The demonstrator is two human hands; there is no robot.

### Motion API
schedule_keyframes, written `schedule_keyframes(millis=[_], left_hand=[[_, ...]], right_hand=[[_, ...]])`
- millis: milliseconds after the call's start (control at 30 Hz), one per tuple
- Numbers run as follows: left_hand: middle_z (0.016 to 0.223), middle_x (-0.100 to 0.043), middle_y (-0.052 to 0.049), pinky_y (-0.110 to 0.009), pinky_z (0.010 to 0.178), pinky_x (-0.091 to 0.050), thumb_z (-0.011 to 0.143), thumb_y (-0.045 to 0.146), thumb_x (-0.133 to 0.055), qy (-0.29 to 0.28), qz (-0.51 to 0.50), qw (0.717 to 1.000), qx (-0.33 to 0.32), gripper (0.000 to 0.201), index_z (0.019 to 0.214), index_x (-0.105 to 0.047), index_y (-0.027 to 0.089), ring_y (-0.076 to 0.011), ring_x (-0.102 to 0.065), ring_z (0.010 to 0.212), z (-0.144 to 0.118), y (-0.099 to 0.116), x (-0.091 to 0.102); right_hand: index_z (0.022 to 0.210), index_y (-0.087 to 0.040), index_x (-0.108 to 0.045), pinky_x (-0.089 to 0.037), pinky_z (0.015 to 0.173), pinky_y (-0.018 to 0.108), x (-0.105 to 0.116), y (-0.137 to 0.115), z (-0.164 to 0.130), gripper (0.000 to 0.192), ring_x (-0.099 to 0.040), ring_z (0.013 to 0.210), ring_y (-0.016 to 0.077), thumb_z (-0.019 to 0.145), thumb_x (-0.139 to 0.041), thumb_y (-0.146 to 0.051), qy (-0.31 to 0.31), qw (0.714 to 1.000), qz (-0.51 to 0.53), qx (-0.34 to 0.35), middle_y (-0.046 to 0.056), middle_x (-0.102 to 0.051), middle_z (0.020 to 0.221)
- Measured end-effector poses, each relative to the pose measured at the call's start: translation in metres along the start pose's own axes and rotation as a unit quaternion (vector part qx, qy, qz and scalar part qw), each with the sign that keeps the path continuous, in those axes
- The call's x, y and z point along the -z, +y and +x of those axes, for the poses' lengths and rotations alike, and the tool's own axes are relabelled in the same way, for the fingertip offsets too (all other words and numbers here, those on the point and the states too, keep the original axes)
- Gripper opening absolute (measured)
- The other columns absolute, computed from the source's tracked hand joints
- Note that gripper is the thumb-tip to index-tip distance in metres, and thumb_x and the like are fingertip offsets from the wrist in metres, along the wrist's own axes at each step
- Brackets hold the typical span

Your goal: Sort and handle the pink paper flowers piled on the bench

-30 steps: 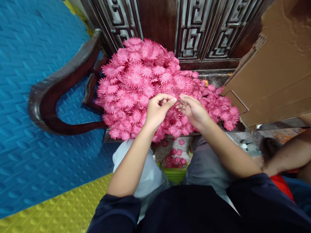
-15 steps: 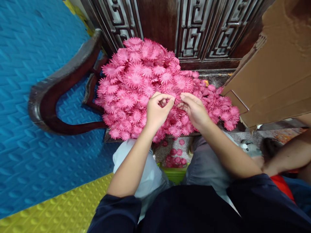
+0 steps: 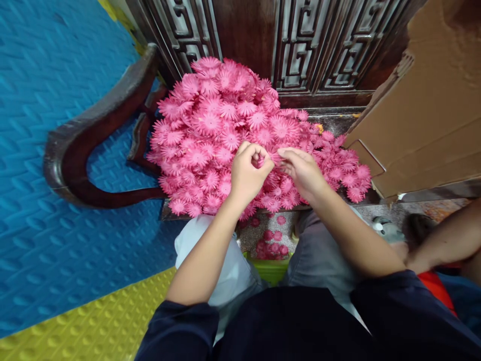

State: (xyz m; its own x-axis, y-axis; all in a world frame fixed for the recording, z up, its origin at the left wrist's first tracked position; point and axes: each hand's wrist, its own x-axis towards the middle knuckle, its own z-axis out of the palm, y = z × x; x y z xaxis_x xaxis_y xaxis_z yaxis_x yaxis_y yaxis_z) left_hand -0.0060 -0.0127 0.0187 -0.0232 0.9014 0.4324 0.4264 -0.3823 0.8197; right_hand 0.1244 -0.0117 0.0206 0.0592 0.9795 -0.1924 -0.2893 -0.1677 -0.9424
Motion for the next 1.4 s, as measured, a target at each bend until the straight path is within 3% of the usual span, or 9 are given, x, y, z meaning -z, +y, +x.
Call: schedule_keyframes(millis=[100, 200, 500, 733, 1133, 1300, 1400], left_hand=[[0.067, -0.043, 0.002, -0.026, 0.063, -0.036, 0.067, 0.002, -0.057, 0.000, -0.022, 1.000, 0.015, 0.020, 0.061, -0.049, 0.019, -0.0112, -0.043, 0.064, 0.001, 0.001, -0.001], [0.067, -0.043, 0.002, -0.026, 0.063, -0.036, 0.069, 0.001, -0.055, -0.003, -0.034, 0.999, 0.026, 0.021, 0.061, -0.048, 0.019, -0.0115, -0.042, 0.064, 0.001, 0.002, -0.002], [0.071, -0.044, 0.001, -0.026, 0.065, -0.036, 0.071, 0.003, -0.053, 0.026, -0.010, 1.000, -0.013, 0.021, 0.065, -0.043, 0.020, -0.0127, -0.042, 0.068, -0.004, 0.004, -0.009], [0.075, -0.044, 0.001, -0.026, 0.065, -0.036, 0.072, 0.004, -0.051, 0.026, -0.008, 0.999, -0.031, 0.019, 0.068, -0.043, 0.020, -0.0126, -0.043, 0.070, -0.009, 0.004, -0.016], [0.075, -0.044, 0.001, -0.027, 0.067, -0.038, 0.073, 0.005, -0.053, 0.029, -0.009, 0.999, -0.035, 0.020, 0.068, -0.042, 0.020, -0.0130, -0.044, 0.071, -0.014, 0.009, -0.025], [0.077, -0.045, 0.000, -0.027, 0.068, -0.038, 0.073, 0.006, -0.054, 0.039, 0.005, 0.999, -0.033, 0.019, 0.069, -0.042, 0.021, -0.0137, -0.045, 0.072, -0.014, 0.009, -0.031], [0.076, -0.046, 0.000, -0.028, 0.069, -0.039, 0.073, 0.008, -0.053, 0.040, 0.031, 0.998, -0.047, 0.017, 0.070, -0.043, 0.021, -0.0152, -0.047, 0.074, -0.012, 0.007, -0.030]], right_hand=[[0.069, -0.020, -0.063, -0.047, 0.066, 0.024, 0.002, -0.003, 0.002, 0.004, -0.059, 0.063, 0.0089, 0.071, -0.063, -0.024, -0.025, 0.994, 0.047, -0.098, -0.003, -0.066, 0.067], [0.071, -0.021, -0.062, -0.048, 0.068, 0.024, 0.003, -0.003, 0.002, 0.006, -0.060, 0.066, 0.0095, 0.072, -0.065, -0.026, -0.046, 0.989, 0.064, -0.124, -0.002, -0.067, 0.070], [0.075, -0.023, -0.057, -0.048, 0.074, 0.030, 0.004, 0.009, 0.000, 0.020, -0.056, 0.065, 0.0116, 0.065, -0.073, -0.030, -0.059, 0.994, 0.077, -0.052, -0.003, -0.060, 0.067], [0.068, -0.021, -0.051, -0.045, 0.064, 0.025, -0.002, 0.010, -0.005, 0.010, -0.048, 0.059, 0.0102, 0.070, -0.061, -0.023, 0.006, 0.997, 0.081, -0.018, -0.005, -0.051, 0.057], [0.078, -0.023, -0.050, -0.044, 0.065, 0.025, 0.000, 0.025, -0.002, 0.020, -0.053, 0.071, 0.0118, 0.070, -0.060, -0.039, 0.058, 0.995, 0.036, 0.074, -0.001, -0.056, 0.074], [0.077, -0.023, -0.051, -0.045, 0.070, 0.025, -0.002, 0.028, -0.003, 0.016, -0.055, 0.075, 0.0115, 0.072, -0.060, -0.035, 0.099, 0.988, 0.060, 0.099, -0.001, -0.058, 0.078], [0.076, -0.022, -0.052, -0.046, 0.071, 0.025, -0.001, 0.025, 0.000, 0.013, -0.056, 0.075, 0.0116, 0.073, -0.060, -0.032, 0.089, 0.989, 0.079, 0.087, -0.001, -0.059, 0.076]])
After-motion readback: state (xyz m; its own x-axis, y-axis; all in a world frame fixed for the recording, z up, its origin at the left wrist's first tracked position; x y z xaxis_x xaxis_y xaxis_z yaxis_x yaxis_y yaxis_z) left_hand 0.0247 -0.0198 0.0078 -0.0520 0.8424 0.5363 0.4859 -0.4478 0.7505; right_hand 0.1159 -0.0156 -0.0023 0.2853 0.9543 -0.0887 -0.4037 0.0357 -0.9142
